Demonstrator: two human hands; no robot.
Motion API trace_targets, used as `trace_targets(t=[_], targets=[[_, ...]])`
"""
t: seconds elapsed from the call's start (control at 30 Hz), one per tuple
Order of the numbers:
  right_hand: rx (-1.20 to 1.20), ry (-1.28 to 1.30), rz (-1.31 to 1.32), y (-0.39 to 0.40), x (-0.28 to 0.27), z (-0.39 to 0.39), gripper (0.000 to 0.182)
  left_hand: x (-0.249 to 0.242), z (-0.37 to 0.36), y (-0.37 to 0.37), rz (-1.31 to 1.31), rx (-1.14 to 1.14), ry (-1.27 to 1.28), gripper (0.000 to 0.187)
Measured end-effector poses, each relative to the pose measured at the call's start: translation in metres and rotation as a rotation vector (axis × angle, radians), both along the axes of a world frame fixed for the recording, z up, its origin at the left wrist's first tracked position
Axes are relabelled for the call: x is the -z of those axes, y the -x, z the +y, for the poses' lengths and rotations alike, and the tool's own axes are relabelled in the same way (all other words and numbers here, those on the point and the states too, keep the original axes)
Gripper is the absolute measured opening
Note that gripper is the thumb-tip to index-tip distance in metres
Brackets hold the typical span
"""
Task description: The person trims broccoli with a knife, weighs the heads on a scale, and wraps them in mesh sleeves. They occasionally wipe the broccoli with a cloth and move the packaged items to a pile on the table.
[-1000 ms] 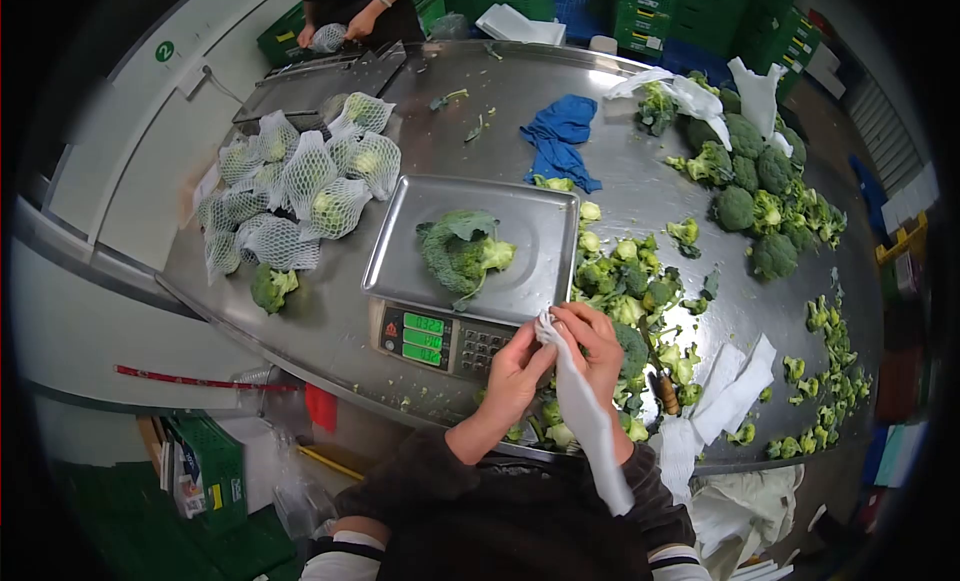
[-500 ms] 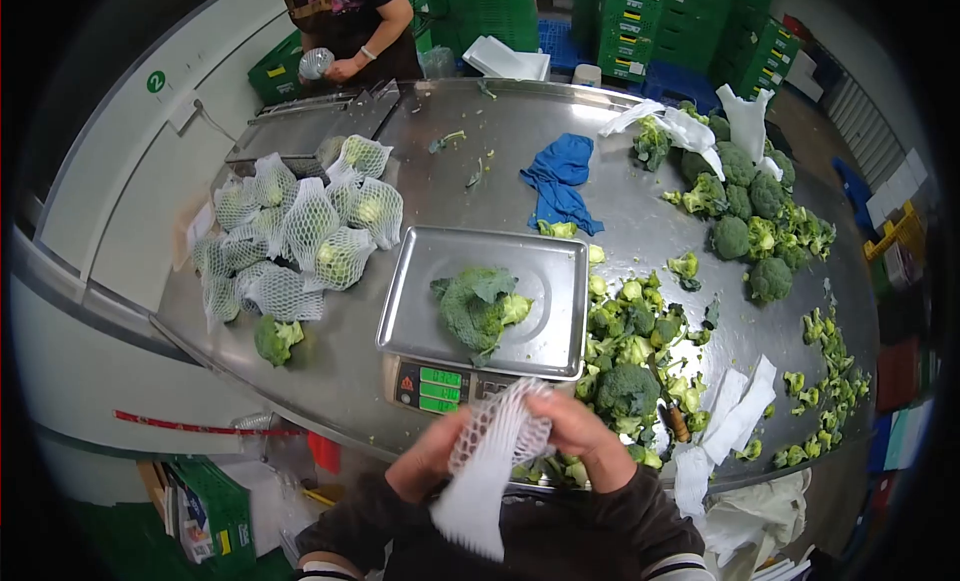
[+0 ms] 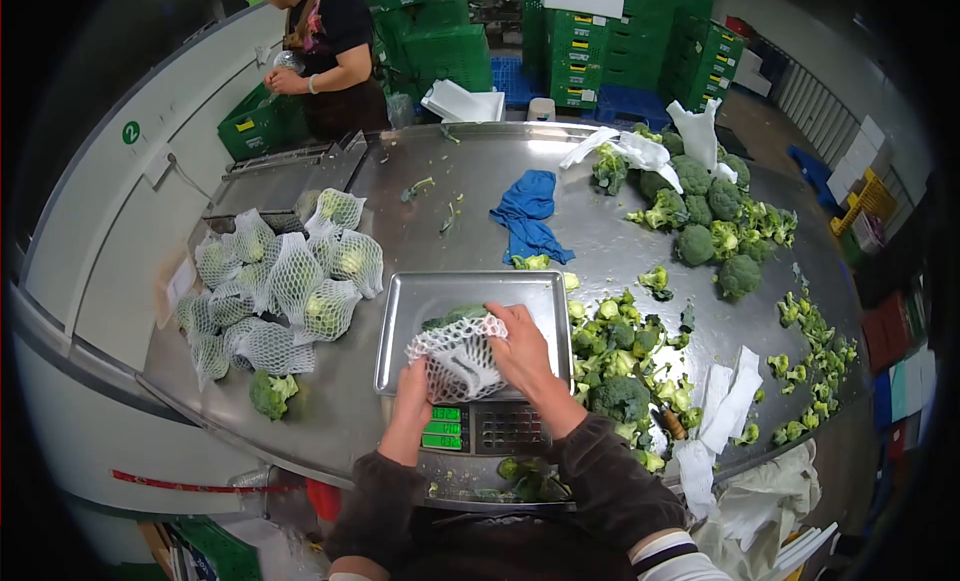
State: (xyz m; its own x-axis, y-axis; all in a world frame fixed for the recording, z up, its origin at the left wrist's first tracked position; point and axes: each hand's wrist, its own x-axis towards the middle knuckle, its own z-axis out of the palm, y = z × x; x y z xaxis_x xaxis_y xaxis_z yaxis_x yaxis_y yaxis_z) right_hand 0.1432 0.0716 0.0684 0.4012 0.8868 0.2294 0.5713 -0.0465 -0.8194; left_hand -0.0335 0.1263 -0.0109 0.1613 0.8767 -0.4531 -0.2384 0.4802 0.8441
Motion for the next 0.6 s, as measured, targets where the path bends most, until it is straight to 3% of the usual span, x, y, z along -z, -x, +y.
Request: trace_targets(t=[0.03, 0.17, 0.2, 0.23, 0.27, 0.3, 0.33, 0.37, 0.4, 0.43, 0.47, 0.5, 0.53, 0.57, 0.6], targets=[[0.002, -0.007, -0.004, 0.0, 0.002, -0.003, 0.044, 0.003, 0.006, -0.001, -0.173, -0.049, 0.083, 0.032], [-0.192, -0.238, 0.076, 0.002, -0.045, -0.047, 0.033, -0.005, -0.014, 0.02, -0.418, -0.099, -0.082, 0.034], [-0.325, -0.295, 0.099, 0.0, -0.059, -0.062, 0.027, -0.002, -0.018, 0.032, -0.553, -0.001, 0.138, 0.042], [-0.46, -0.355, 0.123, -0.002, -0.07, -0.073, 0.025, -0.02, -0.028, 0.03, -0.538, 0.014, 0.054, 0.054], [-0.469, -0.347, 0.129, -0.004, -0.079, -0.079, 0.025, -0.034, -0.034, 0.028, -0.611, 0.175, 0.002, 0.064], [-0.531, -0.142, 0.241, -0.007, -0.086, -0.086, 0.026, -0.062, -0.043, 0.022, -0.678, 0.339, -0.045, 0.075], [-0.586, 0.066, 0.353, -0.008, -0.088, -0.093, 0.027, -0.091, -0.063, 0.013, -0.716, 0.329, 0.064, 0.073], [-0.59, 0.071, 0.357, -0.01, -0.08, -0.095, 0.027, -0.124, -0.08, 0.0, -0.756, 0.324, 0.165, 0.07], [-0.531, 0.309, 0.704, -0.013, -0.066, -0.095, 0.03, -0.106, -0.077, 0.002, -0.782, 0.291, 0.356, 0.064], [-0.451, 0.543, 1.045, -0.018, -0.053, -0.094, 0.033, -0.095, -0.08, 0.003, -0.781, 0.297, 0.353, 0.064], [-0.475, 0.508, 1.291, -0.022, -0.043, -0.099, 0.036, -0.087, -0.086, 0.004, -0.793, 0.305, 0.348, 0.06], [-0.47, 0.5, 1.292, -0.024, -0.037, -0.107, 0.036, -0.095, -0.089, -0.002, -0.807, 0.314, 0.342, 0.057], [-0.435, 0.395, 1.511, -0.025, -0.032, -0.115, 0.038, -0.11, -0.095, -0.007, -0.791, 0.231, 0.519, 0.046], [-0.409, 0.29, 1.724, -0.027, -0.029, -0.12, 0.04, -0.107, -0.1, -0.012, -0.794, 0.226, 0.506, 0.046], [-0.437, 0.261, 1.825, -0.03, -0.026, -0.124, 0.037, -0.101, -0.108, -0.012, -0.965, 0.181, 0.439, 0.044]])
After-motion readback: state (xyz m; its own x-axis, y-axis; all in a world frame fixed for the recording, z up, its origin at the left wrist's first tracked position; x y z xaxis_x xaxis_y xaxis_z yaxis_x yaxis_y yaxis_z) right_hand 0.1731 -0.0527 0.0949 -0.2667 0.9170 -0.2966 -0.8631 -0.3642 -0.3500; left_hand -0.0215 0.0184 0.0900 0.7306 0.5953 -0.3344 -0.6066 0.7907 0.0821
